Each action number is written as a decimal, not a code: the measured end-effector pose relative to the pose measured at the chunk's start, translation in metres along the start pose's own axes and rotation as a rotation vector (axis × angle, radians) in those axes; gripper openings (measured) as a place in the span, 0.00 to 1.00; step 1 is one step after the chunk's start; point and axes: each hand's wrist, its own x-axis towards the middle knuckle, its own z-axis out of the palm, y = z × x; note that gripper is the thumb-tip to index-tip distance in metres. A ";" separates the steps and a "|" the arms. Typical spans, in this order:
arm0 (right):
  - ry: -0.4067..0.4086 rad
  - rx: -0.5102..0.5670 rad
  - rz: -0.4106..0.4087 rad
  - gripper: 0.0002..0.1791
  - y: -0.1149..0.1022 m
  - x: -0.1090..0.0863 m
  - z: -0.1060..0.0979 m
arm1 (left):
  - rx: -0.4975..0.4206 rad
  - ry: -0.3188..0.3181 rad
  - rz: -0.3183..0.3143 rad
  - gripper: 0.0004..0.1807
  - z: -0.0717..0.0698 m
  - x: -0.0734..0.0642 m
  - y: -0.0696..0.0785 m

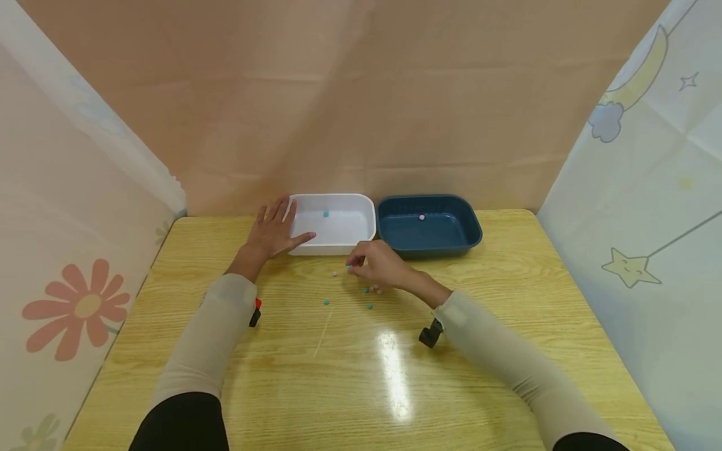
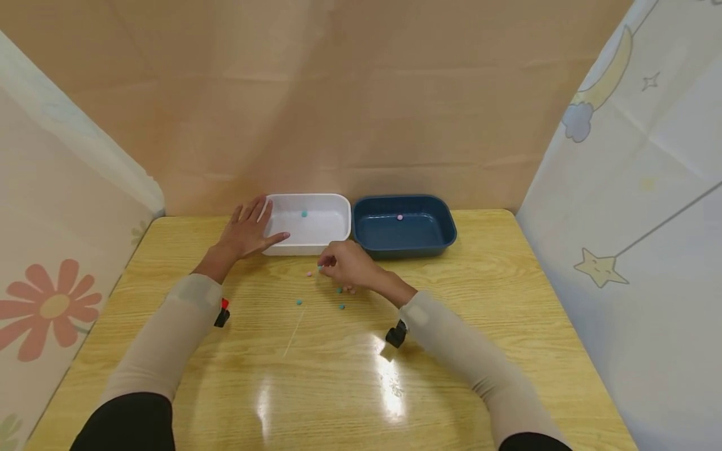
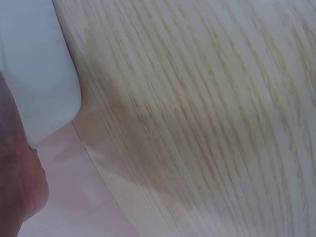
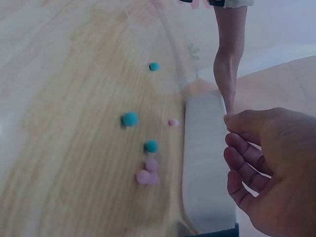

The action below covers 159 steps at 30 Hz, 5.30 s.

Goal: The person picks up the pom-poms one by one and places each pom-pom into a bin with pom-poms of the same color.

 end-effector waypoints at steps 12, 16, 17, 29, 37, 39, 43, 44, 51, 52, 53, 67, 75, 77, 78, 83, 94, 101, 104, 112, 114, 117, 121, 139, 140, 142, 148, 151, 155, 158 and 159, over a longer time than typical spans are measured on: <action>0.077 -0.031 -0.008 0.05 0.012 0.007 -0.021 | 0.018 0.000 -0.003 0.60 0.001 0.000 0.000; 0.102 -0.024 -0.004 0.06 0.018 0.009 -0.025 | 0.022 0.000 -0.001 0.61 0.002 0.002 -0.001; 0.106 -0.021 -0.002 0.06 0.019 0.009 -0.025 | 0.022 -0.003 -0.002 0.61 0.003 0.002 -0.002; 0.156 -0.029 0.046 0.06 0.027 0.024 -0.034 | 0.011 -0.007 -0.008 0.62 0.004 0.003 -0.002; 0.174 -0.066 0.043 0.06 0.037 0.033 -0.037 | -0.003 0.004 -0.005 0.61 0.005 0.002 -0.001; 0.175 -0.059 0.055 0.06 0.040 0.034 -0.038 | -0.004 0.004 -0.005 0.61 0.006 0.002 -0.001; 0.174 -0.049 0.081 0.07 0.044 0.037 -0.040 | -0.002 0.005 -0.008 0.61 0.007 0.003 -0.002; 0.173 -0.047 0.086 0.07 0.045 0.038 -0.040 | -0.001 0.004 -0.009 0.61 0.007 0.002 -0.002; 0.174 -0.032 0.122 0.07 0.048 0.048 -0.041 | -0.004 0.012 -0.009 0.60 0.006 0.001 -0.002; 0.180 -0.031 0.124 0.07 0.049 0.049 -0.041 | -0.006 0.012 -0.009 0.60 0.006 0.001 -0.002; 0.185 -0.029 0.124 0.07 0.050 0.051 -0.041 | -0.007 0.013 -0.010 0.60 0.006 0.001 -0.002; 0.189 -0.034 0.194 0.07 0.059 0.071 -0.040 | -0.023 0.023 -0.012 0.60 0.004 -0.001 0.001; 0.200 -0.054 0.195 0.08 0.064 0.077 -0.042 | -0.022 0.015 -0.018 0.61 0.003 0.001 0.000; 0.196 -0.058 0.204 0.08 0.066 0.079 -0.042 | -0.025 0.011 -0.020 0.61 0.004 0.001 0.000; 0.194 -0.060 0.207 0.08 0.066 0.080 -0.043 | -0.027 0.008 -0.021 0.61 0.004 0.001 0.000; 0.185 -0.073 0.225 0.09 0.068 0.084 -0.044 | -0.039 0.003 -0.021 0.61 0.002 -0.001 0.002; 0.187 -0.123 0.286 0.09 0.069 0.091 -0.041 | -0.038 0.010 -0.021 0.60 0.000 -0.002 0.004; 0.176 -0.131 0.308 0.10 0.068 0.087 -0.042 | -0.031 0.008 -0.019 0.60 0.000 -0.002 0.005; 0.177 -0.132 0.306 0.10 0.069 0.086 -0.042 | -0.033 0.009 -0.019 0.60 0.001 -0.002 0.005; 0.189 -0.126 0.289 0.11 0.070 0.079 -0.045 | -0.029 0.009 -0.017 0.60 -0.001 -0.002 0.009; 0.195 -0.120 0.287 0.11 0.069 0.076 -0.046 | -0.028 0.005 -0.017 0.59 -0.001 -0.002 0.009; 0.201 -0.118 0.278 0.12 0.068 0.072 -0.048 | -0.029 0.002 -0.016 0.59 -0.002 -0.002 0.010; 0.204 -0.123 0.257 0.13 0.065 0.068 -0.051 | -0.026 0.001 -0.013 0.60 -0.001 -0.002 0.009; 0.188 -0.091 0.181 0.14 0.044 0.048 -0.058 | -0.039 0.010 -0.008 0.60 0.002 0.001 0.005; 0.181 -0.091 0.181 0.14 0.043 0.046 -0.058 | -0.035 0.008 -0.006 0.60 0.002 0.001 0.005; 0.170 -0.094 0.183 0.14 0.040 0.043 -0.058 | -0.036 0.009 -0.003 0.60 0.003 0.001 0.005; 0.171 -0.088 0.144 0.15 0.033 0.035 -0.054 | -0.038 0.013 -0.001 0.60 0.002 0.001 0.003; 0.176 -0.078 0.104 0.14 0.029 0.033 -0.051 | -0.040 0.016 0.001 0.60 0.002 0.001 0.002; 0.179 -0.083 0.055 0.14 0.024 0.029 -0.048 | -0.040 0.022 0.004 0.60 0.003 0.002 0.001; 0.181 -0.073 0.030 0.13 0.018 0.027 -0.046 | -0.039 0.020 0.002 0.60 0.004 0.002 0.001; 0.182 -0.062 0.023 0.12 0.016 0.027 -0.046 | -0.044 0.021 0.004 0.60 0.003 0.002 0.001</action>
